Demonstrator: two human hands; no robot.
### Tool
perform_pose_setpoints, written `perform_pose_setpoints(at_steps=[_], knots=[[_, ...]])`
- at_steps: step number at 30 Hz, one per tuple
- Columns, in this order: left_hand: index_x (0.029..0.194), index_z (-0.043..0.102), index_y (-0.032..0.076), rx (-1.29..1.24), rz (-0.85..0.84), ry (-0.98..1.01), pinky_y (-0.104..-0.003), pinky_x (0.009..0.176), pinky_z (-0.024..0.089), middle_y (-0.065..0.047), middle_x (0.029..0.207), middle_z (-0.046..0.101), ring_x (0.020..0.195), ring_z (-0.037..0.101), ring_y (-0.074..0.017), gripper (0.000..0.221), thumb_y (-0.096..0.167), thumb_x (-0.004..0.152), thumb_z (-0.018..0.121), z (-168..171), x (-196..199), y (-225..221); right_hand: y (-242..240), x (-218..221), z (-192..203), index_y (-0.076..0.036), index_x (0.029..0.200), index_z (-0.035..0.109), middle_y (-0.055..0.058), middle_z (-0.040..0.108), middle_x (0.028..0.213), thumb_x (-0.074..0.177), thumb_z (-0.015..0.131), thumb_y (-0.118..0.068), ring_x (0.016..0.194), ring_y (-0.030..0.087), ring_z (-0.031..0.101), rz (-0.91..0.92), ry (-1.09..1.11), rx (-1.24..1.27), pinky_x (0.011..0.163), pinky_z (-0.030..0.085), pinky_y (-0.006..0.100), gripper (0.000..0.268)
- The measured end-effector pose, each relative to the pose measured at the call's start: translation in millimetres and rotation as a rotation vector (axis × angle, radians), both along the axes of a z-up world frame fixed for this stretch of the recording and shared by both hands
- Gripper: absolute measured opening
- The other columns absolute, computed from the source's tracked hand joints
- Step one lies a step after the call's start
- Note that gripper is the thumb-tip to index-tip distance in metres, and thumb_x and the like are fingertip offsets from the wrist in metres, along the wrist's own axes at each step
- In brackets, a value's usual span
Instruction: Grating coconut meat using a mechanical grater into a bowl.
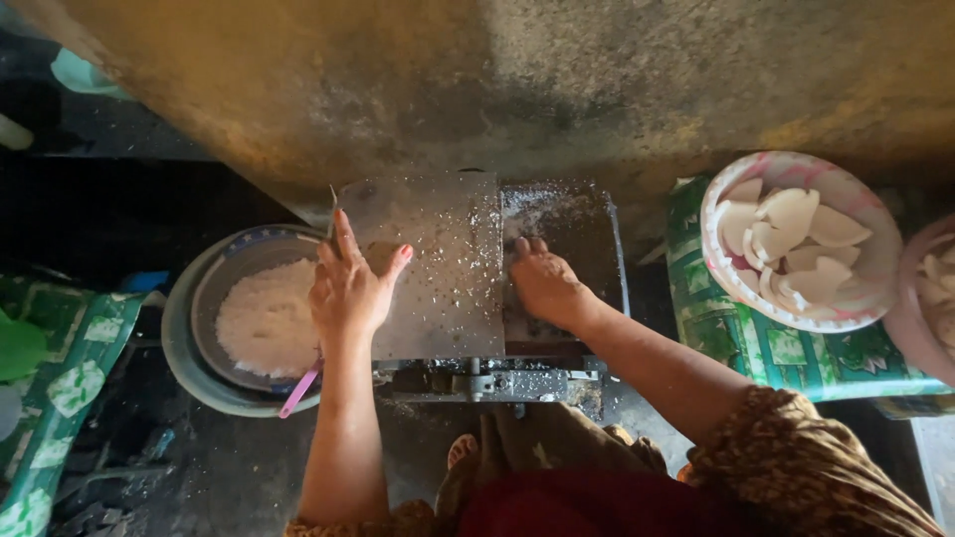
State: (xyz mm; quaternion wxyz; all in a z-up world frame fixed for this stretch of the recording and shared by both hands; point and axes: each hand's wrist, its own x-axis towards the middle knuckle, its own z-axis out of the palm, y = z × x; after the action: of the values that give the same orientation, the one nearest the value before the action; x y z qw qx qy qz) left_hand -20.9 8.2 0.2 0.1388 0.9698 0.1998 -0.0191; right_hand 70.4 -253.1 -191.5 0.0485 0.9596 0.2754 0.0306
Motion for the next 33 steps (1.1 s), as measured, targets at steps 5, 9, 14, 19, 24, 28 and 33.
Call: perform_pose_setpoints(at_steps=[5, 9, 14, 19, 24, 28, 33], knots=[[0.162, 0.018, 0.017, -0.013, 0.007, -0.005, -0.050, 0.091, 0.055, -0.028, 0.143, 0.047, 0.124, 0.060, -0.0421, 0.096, 0.080, 0.093, 0.037, -1, 1, 2, -21, 2, 24, -0.010, 0.086, 0.080, 0.014, 0.073, 0.092, 0.083, 0.061, -0.041, 0.117, 0.032, 0.059, 0.350, -0.109, -0.423, 0.109, 0.044, 0.043, 0.036], [0.163, 0.017, 0.017, -0.030, 0.008, 0.018, -0.049, 0.093, 0.054, -0.029, 0.144, 0.045, 0.125, 0.059, -0.0419, 0.095, 0.079, 0.093, 0.037, 2, -2, 0, -81, 39, -110, -0.008, 0.100, 0.070, 0.009, 0.066, 0.094, 0.100, 0.045, -0.028, 0.109, 0.030, 0.064, 0.482, -0.463, -0.059, 0.108, 0.044, 0.037, 0.032], [0.163, 0.015, 0.017, -0.018, 0.022, 0.030, -0.050, 0.095, 0.053, -0.029, 0.147, 0.044, 0.128, 0.057, -0.0428, 0.096, 0.079, 0.094, 0.038, 4, 0, -3, -74, 59, -138, -0.006, 0.098, 0.065, 0.016, 0.061, 0.086, 0.088, 0.054, -0.034, 0.081, 0.036, 0.061, 0.505, -0.632, 0.172, 0.080, 0.050, 0.049, 0.031], [0.163, 0.016, 0.015, -0.002, 0.011, 0.030, -0.050, 0.093, 0.054, -0.029, 0.144, 0.046, 0.125, 0.059, -0.0426, 0.097, 0.080, 0.093, 0.037, 4, 2, -2, -63, 49, -101, -0.010, 0.088, 0.064, 0.012, 0.062, 0.076, 0.080, 0.066, -0.034, 0.075, 0.033, 0.065, 0.410, -0.258, 0.235, 0.073, 0.054, 0.045, 0.025], [0.163, 0.015, 0.014, -0.006, 0.009, 0.029, -0.050, 0.093, 0.055, -0.029, 0.143, 0.046, 0.125, 0.059, -0.0423, 0.099, 0.081, 0.092, 0.037, 3, 2, -2, -63, 53, -122, -0.011, 0.082, 0.061, 0.012, 0.060, 0.069, 0.078, 0.067, -0.030, 0.065, 0.033, 0.063, 0.388, -0.327, 0.184, 0.065, 0.051, 0.045, 0.020], [0.164, 0.014, 0.015, 0.009, 0.013, 0.033, -0.049, 0.094, 0.054, -0.029, 0.144, 0.045, 0.126, 0.058, -0.0423, 0.099, 0.081, 0.093, 0.035, 4, 2, -2, -60, 70, -168, -0.010, 0.099, 0.061, 0.012, 0.059, 0.083, 0.081, 0.065, -0.038, 0.075, 0.033, 0.061, 0.577, -0.376, 0.362, 0.071, 0.049, 0.047, 0.034], [0.163, 0.014, 0.017, 0.002, 0.016, 0.041, -0.049, 0.094, 0.053, -0.029, 0.145, 0.044, 0.127, 0.057, -0.0420, 0.098, 0.081, 0.093, 0.034, 8, 2, -5, -59, 77, -186, -0.005, 0.110, 0.060, 0.016, 0.057, 0.090, 0.091, 0.055, -0.026, 0.076, 0.033, 0.058, 0.638, -0.669, 0.203, 0.073, 0.050, 0.045, 0.029]])
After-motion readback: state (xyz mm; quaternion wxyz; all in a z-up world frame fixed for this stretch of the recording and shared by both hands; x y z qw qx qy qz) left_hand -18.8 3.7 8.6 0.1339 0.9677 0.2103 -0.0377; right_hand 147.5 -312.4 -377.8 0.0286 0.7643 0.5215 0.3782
